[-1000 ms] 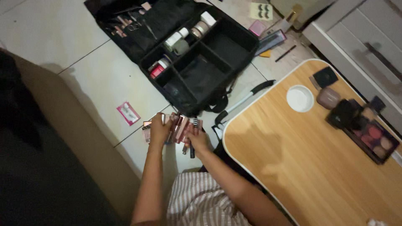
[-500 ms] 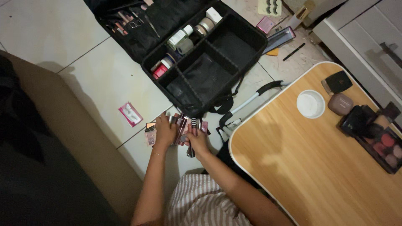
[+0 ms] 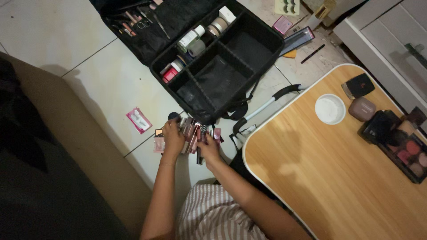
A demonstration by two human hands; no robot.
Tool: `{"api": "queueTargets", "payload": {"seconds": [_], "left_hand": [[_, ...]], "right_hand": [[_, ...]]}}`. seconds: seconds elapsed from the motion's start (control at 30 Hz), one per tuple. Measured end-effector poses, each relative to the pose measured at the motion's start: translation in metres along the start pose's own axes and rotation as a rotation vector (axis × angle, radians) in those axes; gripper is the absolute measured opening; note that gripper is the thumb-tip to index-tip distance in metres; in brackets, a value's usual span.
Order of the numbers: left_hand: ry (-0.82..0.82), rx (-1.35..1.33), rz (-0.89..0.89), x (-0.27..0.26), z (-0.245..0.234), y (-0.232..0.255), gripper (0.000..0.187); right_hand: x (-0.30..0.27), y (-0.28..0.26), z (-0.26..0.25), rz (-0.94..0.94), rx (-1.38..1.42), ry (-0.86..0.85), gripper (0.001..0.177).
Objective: The person organizes various makeup items on a small table and places them into a black makeup bag. They wipe the surfaces of items like lipsticks and an eyeshadow palette with a tissue before packing them.
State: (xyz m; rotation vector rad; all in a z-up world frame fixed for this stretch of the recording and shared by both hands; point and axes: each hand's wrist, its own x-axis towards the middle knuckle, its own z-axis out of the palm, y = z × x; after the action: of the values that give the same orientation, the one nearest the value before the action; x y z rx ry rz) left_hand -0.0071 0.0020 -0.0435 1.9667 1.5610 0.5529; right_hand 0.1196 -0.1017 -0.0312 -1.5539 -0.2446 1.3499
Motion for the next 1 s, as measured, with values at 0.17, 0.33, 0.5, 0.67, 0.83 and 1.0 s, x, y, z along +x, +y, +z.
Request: {"api": "queueTargets", "payload": {"seconds": [0.17, 0.33, 0.5, 0.67, 0.83, 1.0], "left_hand": [[0.044, 0.068, 0.078, -0.002, 0.008, -0.012, 0.077], [0.020, -0.010, 0.054, -0.004, -0.002, -0.003, 0.074], [0.061, -0.087, 0.102, -0.008, -0.011, 0.013, 0.060], [0.066, -0.055, 0.128, -0.011, -0.022, 0.034, 0.052], [0.171, -0.042, 0.155, -0.010, -0.036, 0.059, 0.047], [0.329, -0.037, 0.222, -0.005, -0.065, 0.101, 0.036]], "right_hand": [[0.009, 0.014, -0.004, -0.090, 0.149, -0.049, 0.043], [0.016, 0.021, -0.008, 0.020, 0.184, -0.006, 0.026], [0.013, 0.020, -0.007, -0.091, 0.059, 0.016, 0.032], [0.010, 0.029, -0.011, -0.147, 0.242, -0.184, 0.035], [0.020, 0.046, -0.015, -0.109, 0.039, -0.109, 0.040], [-0.007, 0.020, -0.001, -0.258, -0.216, 0.011, 0.061]]}}
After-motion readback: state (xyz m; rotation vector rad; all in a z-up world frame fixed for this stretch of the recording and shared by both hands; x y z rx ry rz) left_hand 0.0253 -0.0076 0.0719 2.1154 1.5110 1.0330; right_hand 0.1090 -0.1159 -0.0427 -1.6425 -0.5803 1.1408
